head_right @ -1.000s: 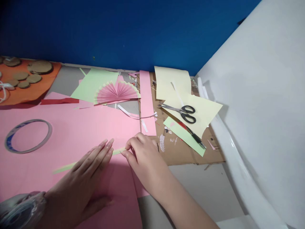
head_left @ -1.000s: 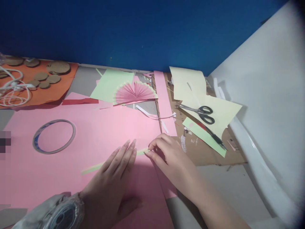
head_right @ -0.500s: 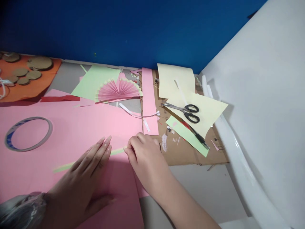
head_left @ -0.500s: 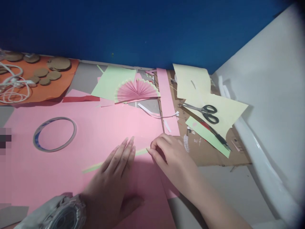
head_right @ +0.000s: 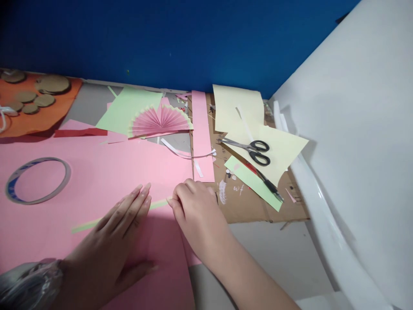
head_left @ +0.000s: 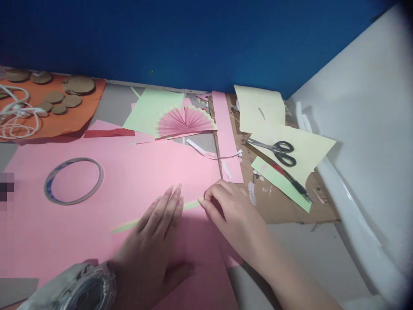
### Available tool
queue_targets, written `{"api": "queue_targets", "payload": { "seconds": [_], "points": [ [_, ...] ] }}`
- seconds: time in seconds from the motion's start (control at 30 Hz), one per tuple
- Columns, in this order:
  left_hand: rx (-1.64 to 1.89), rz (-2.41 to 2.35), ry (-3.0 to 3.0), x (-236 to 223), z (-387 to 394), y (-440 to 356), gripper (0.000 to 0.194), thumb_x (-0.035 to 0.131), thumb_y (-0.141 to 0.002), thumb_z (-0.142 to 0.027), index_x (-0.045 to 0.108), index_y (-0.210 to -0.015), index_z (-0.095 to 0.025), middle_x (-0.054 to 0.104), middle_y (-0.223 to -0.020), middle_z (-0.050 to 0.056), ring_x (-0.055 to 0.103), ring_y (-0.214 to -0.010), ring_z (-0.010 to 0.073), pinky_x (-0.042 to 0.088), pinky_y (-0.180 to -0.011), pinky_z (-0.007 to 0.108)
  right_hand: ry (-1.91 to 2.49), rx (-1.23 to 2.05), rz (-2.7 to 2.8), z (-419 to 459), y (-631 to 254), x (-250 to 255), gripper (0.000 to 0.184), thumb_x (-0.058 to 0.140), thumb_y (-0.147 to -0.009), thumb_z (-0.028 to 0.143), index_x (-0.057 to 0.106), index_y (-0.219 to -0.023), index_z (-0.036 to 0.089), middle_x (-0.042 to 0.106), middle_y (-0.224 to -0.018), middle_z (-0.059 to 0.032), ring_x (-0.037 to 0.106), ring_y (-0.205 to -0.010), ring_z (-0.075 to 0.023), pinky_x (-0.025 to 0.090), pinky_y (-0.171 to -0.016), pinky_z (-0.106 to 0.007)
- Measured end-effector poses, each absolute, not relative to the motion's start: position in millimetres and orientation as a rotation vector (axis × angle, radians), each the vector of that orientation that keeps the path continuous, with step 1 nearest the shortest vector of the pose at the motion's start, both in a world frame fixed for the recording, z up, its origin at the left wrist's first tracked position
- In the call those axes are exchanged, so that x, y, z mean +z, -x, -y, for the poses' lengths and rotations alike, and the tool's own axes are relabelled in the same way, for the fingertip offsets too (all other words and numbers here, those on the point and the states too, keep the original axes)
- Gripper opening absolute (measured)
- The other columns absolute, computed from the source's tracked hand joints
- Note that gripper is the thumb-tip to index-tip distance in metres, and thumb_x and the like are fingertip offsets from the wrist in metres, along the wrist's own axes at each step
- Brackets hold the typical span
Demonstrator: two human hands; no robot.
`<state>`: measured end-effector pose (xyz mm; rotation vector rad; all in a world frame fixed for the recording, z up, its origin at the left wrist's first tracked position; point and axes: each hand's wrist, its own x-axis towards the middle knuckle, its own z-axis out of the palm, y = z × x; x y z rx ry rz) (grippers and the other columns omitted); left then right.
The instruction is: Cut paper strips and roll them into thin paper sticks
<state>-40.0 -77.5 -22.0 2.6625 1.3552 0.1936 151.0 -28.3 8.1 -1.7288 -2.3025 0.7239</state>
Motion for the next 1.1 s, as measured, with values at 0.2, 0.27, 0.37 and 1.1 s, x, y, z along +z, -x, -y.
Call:
{"api": "queue_targets", "payload": {
  "seconds": [0.2,0.27,0.37,1.1],
  "points": [
    [0.211,-1.351,-2.666,-22,77,41,0.09,0.045,-0.077,-0.061,0.022,-0.139,-0.001,0.02,-0.148,0.017,0.017,-0.135,0.0302,0.018,-0.109,0.039,1.728,0.721,2.311,29,-151,8,0.013,0.046,-0.09,0.02,0.05,-0.077,0.02,0.054,-0.082,0.0004,0.048,-0.078,-0.0169,0.032,-0.074,-0.033],
    [0.22,-1.353,-2.665,-21,76,41,0.09,0.044,-0.077,-0.062,0.023,-0.139,0.0,0.021,-0.147,0.017,0.018,-0.135,0.0305,0.017,-0.109,0.039,1.732,0.722,2.311,28,-151,8,0.014,0.046,-0.09,0.02,0.049,-0.077,0.02,0.054,-0.082,0.0006,0.048,-0.077,-0.0169,0.032,-0.073,-0.033],
    [0.211,-1.297,-2.69,-19,73,40,0.087,0.045,-0.078,-0.06,0.022,-0.14,-0.003,0.018,-0.149,0.015,0.016,-0.136,0.0302,0.013,-0.11,0.038,1.734,0.729,2.31,29,-151,9,0.014,0.045,-0.09,0.02,0.049,-0.076,0.02,0.054,-0.082,0.0005,0.048,-0.078,-0.017,0.032,-0.072,-0.033],
    [0.173,-1.18,-2.735,-20,72,41,0.088,0.038,-0.078,-0.065,0.022,-0.141,-0.006,0.022,-0.148,0.015,0.017,-0.135,0.0324,0.009,-0.11,0.043,1.636,0.42,2.7,71,-143,3,0.05,0.047,-0.089,0.032,0.039,-0.135,0.016,0.057,-0.091,-0.0088,0.051,-0.077,-0.0245,0.044,-0.066,-0.04]
  ]
}}
